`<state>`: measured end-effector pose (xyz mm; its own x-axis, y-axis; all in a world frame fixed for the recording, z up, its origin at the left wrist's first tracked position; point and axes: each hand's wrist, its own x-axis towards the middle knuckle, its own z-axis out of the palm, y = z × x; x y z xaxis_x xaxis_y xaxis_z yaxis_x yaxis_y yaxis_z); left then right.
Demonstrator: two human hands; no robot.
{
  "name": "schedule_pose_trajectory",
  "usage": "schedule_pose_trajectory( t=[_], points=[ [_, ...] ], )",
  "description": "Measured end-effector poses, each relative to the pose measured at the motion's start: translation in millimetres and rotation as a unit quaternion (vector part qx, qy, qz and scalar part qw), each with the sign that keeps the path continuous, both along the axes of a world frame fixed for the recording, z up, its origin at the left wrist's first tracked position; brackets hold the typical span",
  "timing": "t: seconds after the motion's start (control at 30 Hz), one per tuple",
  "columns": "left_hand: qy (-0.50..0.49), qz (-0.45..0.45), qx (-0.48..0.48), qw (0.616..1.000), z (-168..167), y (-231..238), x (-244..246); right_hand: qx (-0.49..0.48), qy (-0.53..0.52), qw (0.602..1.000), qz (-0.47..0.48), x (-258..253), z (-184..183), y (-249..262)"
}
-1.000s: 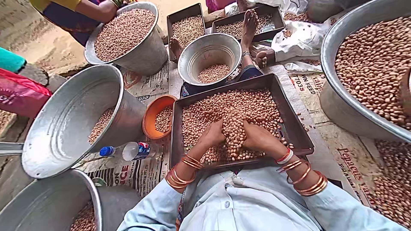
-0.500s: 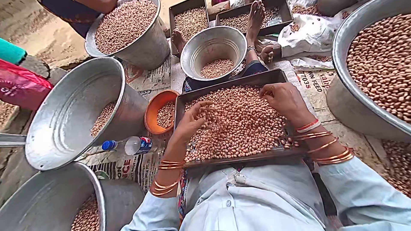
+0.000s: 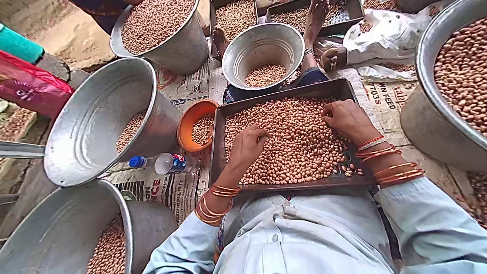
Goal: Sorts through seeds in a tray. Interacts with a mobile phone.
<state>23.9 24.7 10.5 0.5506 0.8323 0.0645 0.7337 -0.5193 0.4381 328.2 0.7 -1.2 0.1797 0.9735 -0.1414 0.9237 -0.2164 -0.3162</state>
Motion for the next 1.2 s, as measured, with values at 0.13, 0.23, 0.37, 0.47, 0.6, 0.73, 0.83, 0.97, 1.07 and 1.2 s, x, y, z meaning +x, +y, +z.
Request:
schedule_pose_trajectory(
  t=[0.13, 0.23, 0.37, 0.47, 0.6, 0.73, 0.83, 0.97, 1.07, 1.2],
  points=[
    [0.063, 0.003, 0.02, 0.998, -14, -3, 24, 0.099, 0.169, 0.979, -0.054, 9, 8, -13],
    [0.079, 0.003, 0.019, 0.997, -15, -5, 30, 0.135, 0.214, 0.965, -0.065, -4, 15, -40],
    [0.098, 0.006, 0.01, 0.995, -18, -7, 32, 0.143, 0.133, 0.98, 0.038, -33, 20, -68],
    [0.087, 0.001, 0.007, 0.996, -21, -5, 30, 0.141, 0.075, 0.985, 0.069, -46, 10, -65],
    [0.067, -0.003, -0.033, 0.997, -19, -1, 26, 0.126, 0.039, 0.988, 0.074, -52, -2, -59],
    [0.07, 0.001, -0.033, 0.997, -22, -2, 28, 0.129, 0.112, 0.983, 0.07, -44, -4, -62],
    [0.073, 0.004, -0.041, 0.996, -21, -3, 28, 0.162, 0.225, 0.961, 0.011, -39, -4, -69],
    [0.098, 0.003, -0.065, 0.993, -19, 0, 29, 0.159, 0.232, 0.959, 0.026, -43, -1, -70],
    [0.053, 0.017, -0.082, 0.995, -17, 2, 21, 0.164, 0.148, 0.971, 0.091, -50, -14, -60],
    [-0.019, 0.077, -0.102, 0.992, -6, 8, -8, 0.149, 0.09, 0.98, 0.093, -54, -24, -59]
  ],
)
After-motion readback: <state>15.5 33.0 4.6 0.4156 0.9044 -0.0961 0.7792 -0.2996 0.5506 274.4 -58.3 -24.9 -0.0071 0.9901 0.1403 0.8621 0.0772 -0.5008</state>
